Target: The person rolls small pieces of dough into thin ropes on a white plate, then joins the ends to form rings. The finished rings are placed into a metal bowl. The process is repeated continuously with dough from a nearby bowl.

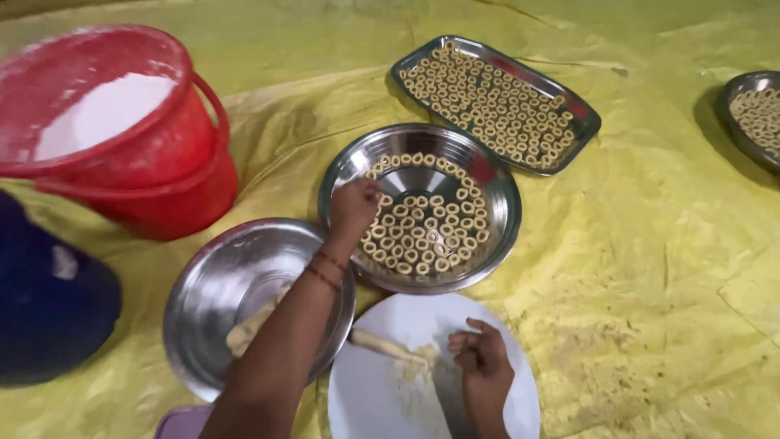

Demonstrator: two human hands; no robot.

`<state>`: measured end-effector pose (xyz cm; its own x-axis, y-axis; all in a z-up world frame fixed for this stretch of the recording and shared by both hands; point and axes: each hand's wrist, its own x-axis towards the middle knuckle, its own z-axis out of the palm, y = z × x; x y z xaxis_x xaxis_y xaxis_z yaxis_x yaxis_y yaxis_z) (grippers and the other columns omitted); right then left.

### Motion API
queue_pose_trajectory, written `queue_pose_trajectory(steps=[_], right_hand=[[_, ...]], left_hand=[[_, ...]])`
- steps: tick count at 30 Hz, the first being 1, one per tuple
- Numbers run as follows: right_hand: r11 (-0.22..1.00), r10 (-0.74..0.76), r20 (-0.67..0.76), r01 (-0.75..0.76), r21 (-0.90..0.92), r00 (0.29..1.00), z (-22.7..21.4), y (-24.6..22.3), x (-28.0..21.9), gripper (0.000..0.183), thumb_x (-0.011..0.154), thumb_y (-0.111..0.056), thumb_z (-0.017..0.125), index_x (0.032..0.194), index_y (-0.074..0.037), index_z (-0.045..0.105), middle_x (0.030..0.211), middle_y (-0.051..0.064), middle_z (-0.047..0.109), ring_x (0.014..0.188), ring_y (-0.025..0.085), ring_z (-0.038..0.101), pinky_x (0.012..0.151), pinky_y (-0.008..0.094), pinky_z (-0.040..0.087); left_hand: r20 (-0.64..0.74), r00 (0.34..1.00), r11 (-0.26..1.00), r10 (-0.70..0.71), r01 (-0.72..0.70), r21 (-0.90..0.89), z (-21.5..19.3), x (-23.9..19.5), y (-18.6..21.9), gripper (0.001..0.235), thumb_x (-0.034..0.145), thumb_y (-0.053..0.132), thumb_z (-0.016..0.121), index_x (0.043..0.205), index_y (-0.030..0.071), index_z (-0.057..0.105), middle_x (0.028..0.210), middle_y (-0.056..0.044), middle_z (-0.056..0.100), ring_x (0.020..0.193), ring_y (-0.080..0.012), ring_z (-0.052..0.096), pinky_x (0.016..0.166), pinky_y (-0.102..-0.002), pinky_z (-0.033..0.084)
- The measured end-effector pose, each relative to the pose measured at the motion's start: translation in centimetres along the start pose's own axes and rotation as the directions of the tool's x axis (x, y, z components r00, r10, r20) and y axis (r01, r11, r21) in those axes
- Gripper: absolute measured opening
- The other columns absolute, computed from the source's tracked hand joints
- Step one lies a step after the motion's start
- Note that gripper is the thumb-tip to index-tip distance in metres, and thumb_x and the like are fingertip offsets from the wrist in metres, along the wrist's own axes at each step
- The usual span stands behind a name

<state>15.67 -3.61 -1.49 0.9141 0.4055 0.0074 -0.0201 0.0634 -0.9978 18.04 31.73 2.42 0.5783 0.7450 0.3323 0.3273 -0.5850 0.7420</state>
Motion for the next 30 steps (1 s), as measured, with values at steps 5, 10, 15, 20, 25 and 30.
queue_pose_trajectory(steps=[5, 10, 15, 20, 25, 30], right_hand=[[0.976, 0.077, -0.035, -0.082, -0.200, 0.996, 0.4, 0.8, -1.0, 0.039, 0.081, 0.014, 0.049, 0.110, 0.000, 0.071, 0.085, 0.008, 0.077, 0.081, 0.013, 0.072, 0.078, 0.025, 0.055], [0.982, 0.087, -0.016, -0.088, -0.165, 0.996, -0.1, 1.5, -1.0, 0.036, 0.080, 0.013, 0.050, 0.104, 0.002, 0.074, 0.086, 0.008, 0.078, 0.083, 0.012, 0.071, 0.080, 0.024, 0.055], [0.988, 0.149, -0.042, -0.148, 0.031, 0.988, -0.1, 2.1, -1.4, 0.028, 0.084, 0.013, 0.050, 0.097, 0.007, 0.074, 0.080, 0.010, 0.073, 0.072, 0.014, 0.067, 0.071, 0.028, 0.057], [0.978, 0.210, -0.060, -0.209, 0.023, 0.976, 0.2, 1.6, -1.9, 0.026, 0.082, 0.014, 0.050, 0.092, 0.009, 0.073, 0.074, 0.011, 0.071, 0.065, 0.014, 0.065, 0.063, 0.028, 0.054], [0.982, 0.177, -0.044, -0.174, 0.072, 0.983, 0.8, 0.4, -2.0, 0.024, 0.083, 0.013, 0.050, 0.087, 0.009, 0.073, 0.070, 0.010, 0.070, 0.061, 0.013, 0.064, 0.060, 0.027, 0.055], [0.981, 0.192, -0.086, -0.193, -0.004, 0.978, 1.2, -0.7, -2.0, 0.022, 0.080, 0.013, 0.052, 0.083, 0.009, 0.074, 0.067, 0.010, 0.072, 0.059, 0.013, 0.066, 0.058, 0.027, 0.057]], left_hand=[[0.087, 0.990, 0.982, 0.109, -0.121, 0.148, 1.8, 2.8, -1.5, 0.030, 0.078, 0.001, 0.067, 0.105, 0.009, 0.079, 0.093, -0.020, 0.075, 0.088, -0.0369, 0.073, 0.083, -0.045, 0.058], [0.187, 0.981, 0.965, 0.060, -0.105, 0.241, 2.9, 4.6, -3.1, 0.030, 0.082, 0.002, 0.067, 0.107, 0.013, 0.080, 0.096, -0.021, 0.073, 0.091, -0.0373, 0.072, 0.085, -0.047, 0.058], [0.254, 0.955, 0.920, 0.153, -0.231, 0.316, 4.5, 5.7, -5.5, 0.023, 0.082, 0.001, 0.068, 0.099, 0.009, 0.080, 0.096, -0.021, 0.074, 0.095, -0.0388, 0.071, 0.087, -0.048, 0.057], [0.253, 0.951, 0.908, 0.176, -0.256, 0.330, 6.4, 6.3, -7.5, 0.023, 0.079, -0.001, 0.067, 0.095, 0.009, 0.081, 0.103, -0.021, 0.072, 0.097, -0.0398, 0.070, 0.088, -0.048, 0.056], [0.230, 0.931, 0.886, 0.283, -0.345, 0.309, 7.4, 6.3, -8.6, 0.024, 0.081, -0.004, 0.065, 0.094, 0.008, 0.081, 0.105, -0.021, 0.071, 0.098, -0.0382, 0.071, 0.090, -0.045, 0.057], [0.254, 0.917, 0.874, 0.307, -0.377, 0.307, 7.7, 6.8, -8.9, 0.019, 0.080, -0.001, 0.069, 0.093, 0.008, 0.080, 0.102, -0.020, 0.072, 0.096, -0.0376, 0.070, 0.089, -0.045, 0.056]])
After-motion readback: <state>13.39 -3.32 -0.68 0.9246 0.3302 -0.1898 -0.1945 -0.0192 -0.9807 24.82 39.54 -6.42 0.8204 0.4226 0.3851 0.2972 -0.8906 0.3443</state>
